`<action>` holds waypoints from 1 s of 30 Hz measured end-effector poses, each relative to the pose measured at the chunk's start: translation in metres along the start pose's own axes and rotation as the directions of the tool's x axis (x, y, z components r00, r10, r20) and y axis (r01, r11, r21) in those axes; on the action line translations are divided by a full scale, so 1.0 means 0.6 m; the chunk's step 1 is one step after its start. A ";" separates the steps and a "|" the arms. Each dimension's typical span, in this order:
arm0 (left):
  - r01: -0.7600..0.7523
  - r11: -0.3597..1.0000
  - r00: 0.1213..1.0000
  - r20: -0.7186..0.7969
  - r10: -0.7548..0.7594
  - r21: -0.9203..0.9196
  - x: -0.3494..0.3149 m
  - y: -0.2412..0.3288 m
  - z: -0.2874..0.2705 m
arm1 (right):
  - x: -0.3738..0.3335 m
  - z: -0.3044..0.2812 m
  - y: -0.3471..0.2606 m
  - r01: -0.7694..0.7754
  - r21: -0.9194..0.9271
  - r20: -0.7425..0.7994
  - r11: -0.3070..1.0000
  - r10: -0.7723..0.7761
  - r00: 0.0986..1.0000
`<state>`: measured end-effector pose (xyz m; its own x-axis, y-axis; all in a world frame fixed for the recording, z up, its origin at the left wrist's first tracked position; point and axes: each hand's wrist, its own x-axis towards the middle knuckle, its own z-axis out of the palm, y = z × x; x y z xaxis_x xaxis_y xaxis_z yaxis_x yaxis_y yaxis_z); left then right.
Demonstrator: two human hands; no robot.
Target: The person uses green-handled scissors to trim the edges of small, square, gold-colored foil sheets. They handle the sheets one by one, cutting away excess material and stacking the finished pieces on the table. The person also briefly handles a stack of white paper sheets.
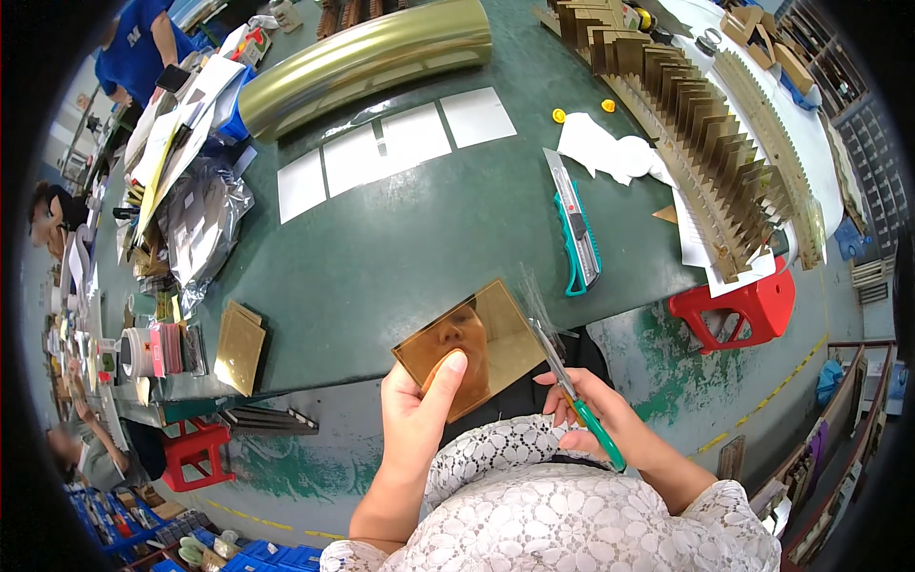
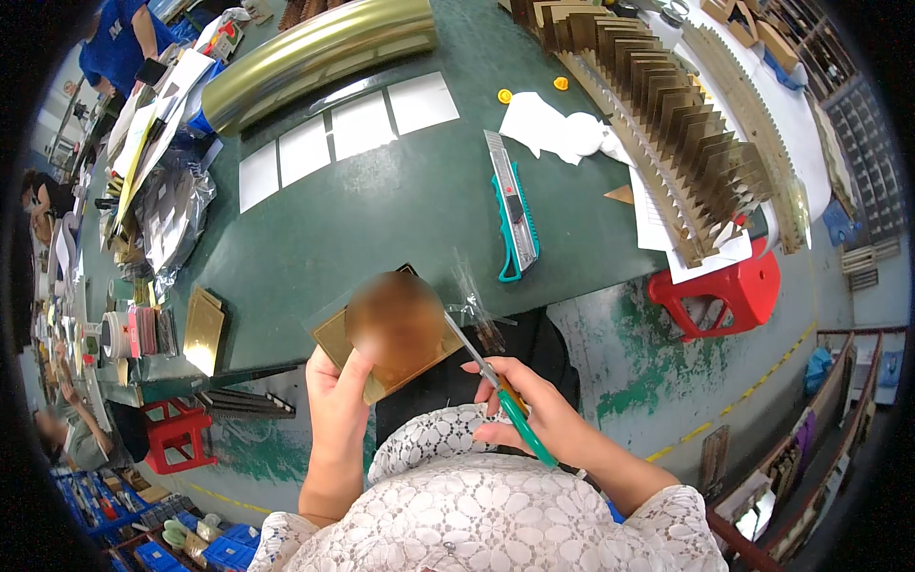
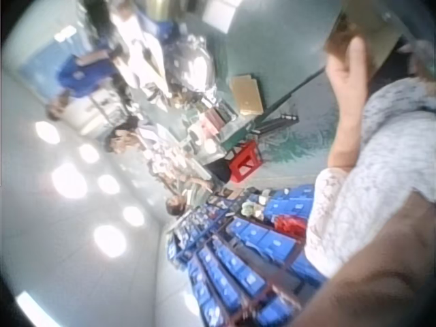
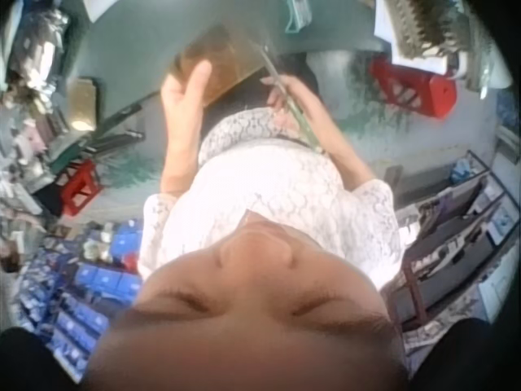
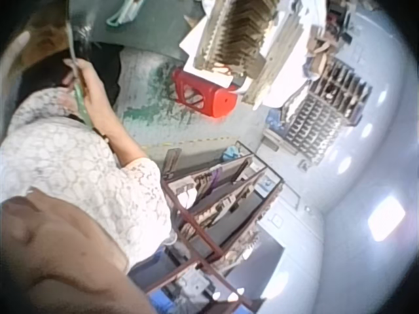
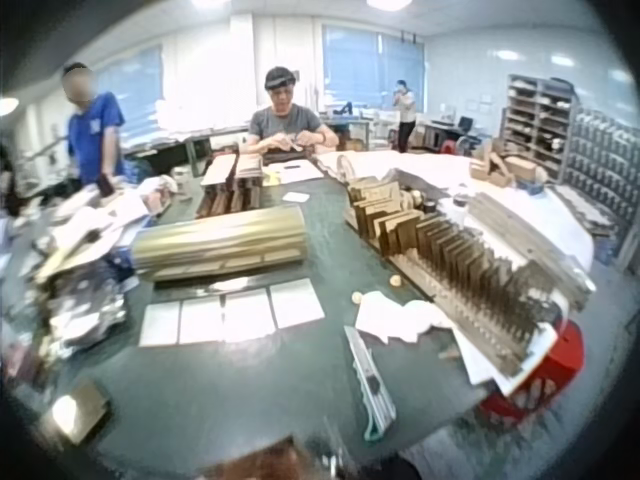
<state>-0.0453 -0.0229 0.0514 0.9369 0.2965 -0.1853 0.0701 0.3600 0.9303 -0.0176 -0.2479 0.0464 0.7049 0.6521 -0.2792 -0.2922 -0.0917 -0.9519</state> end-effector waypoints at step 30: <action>0.454 0.866 0.724 0.478 -0.497 0.211 -0.006 0.005 -0.038 | 0.008 -0.006 -0.013 -0.152 0.188 -0.127 0.970 0.178 0.976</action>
<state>-0.0566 -0.0025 0.0477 0.8075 -0.3873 -0.4449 0.5585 0.2593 0.7880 -0.0097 -0.2471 0.0520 0.7178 0.5247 -0.4577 -0.5123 -0.0472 -0.8575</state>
